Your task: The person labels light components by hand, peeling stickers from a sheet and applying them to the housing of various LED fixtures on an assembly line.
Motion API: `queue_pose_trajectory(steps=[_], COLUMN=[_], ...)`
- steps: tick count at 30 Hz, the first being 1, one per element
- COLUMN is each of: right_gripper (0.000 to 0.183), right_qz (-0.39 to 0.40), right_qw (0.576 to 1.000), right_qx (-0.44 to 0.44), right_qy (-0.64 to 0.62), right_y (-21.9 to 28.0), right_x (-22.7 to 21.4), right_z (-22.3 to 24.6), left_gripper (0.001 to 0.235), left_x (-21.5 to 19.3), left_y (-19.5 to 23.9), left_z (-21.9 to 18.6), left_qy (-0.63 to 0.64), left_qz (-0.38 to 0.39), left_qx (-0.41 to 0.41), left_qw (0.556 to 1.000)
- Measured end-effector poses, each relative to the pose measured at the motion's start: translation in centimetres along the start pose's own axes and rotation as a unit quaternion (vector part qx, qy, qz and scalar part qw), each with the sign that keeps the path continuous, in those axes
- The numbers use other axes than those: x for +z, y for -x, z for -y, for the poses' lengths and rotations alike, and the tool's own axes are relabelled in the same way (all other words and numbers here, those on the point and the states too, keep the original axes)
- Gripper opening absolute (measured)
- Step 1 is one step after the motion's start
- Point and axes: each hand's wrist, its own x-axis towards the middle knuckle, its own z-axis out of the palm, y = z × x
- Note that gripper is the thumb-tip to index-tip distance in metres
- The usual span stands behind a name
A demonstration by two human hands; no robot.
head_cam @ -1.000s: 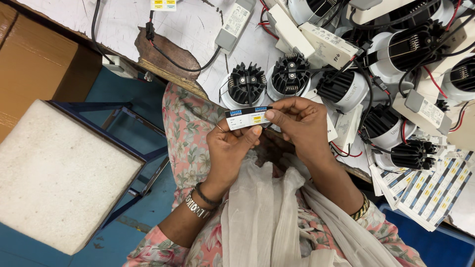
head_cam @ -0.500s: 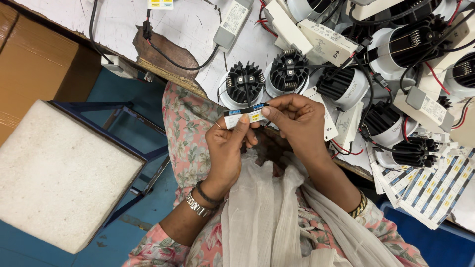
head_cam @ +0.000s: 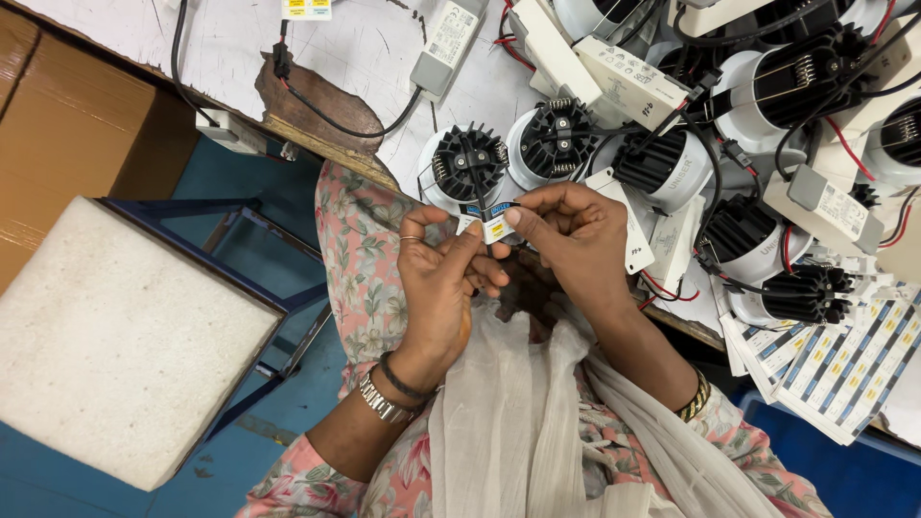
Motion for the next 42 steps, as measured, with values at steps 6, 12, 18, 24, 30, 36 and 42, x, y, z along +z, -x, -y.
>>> queue_pose_trajectory(steps=[6,12,18,24,30,36,42], right_gripper=[0.013,0.013,0.014,0.015,0.031,0.033,0.033], right_qz=[0.001,0.001,0.001,0.000,0.009,0.007,0.004], right_qw=[1.000,1.000,1.000,0.999,0.999,0.999,0.999], right_qx=[0.010,0.013,-0.001,-0.022,-0.033,-0.025,-0.030], right_qy=[-0.001,-0.012,-0.017,-0.033,-0.036,-0.022,-0.028], right_y=[0.2,0.2,0.1,0.1,0.1,0.0,-0.2], right_x=[-0.2,-0.3,-0.6,-0.8,-0.9,-0.8,-0.8], right_z=[-0.1,0.0,-0.6,-1.6,-1.5,-1.3,-1.4], left_gripper=[0.015,0.022,0.025,0.026,0.025,0.027,0.028], left_x=[-0.3,-0.3,0.0,0.4,0.4,0.3,0.2], left_y=[0.1,0.5,0.6,0.4,0.2,-0.1,-0.2], left_z=[0.3,0.5,1.3,1.9,3.0,3.7,3.6], left_qy=[-0.040,-0.018,-0.068,-0.108,-0.118,-0.103,-0.102], left_qz=[0.013,0.029,0.029,0.020,-0.012,-0.020,-0.015], left_qx=[-0.019,-0.040,-0.006,0.034,0.050,0.061,0.060], left_qw=[0.999,0.999,0.997,0.993,0.992,0.993,0.993])
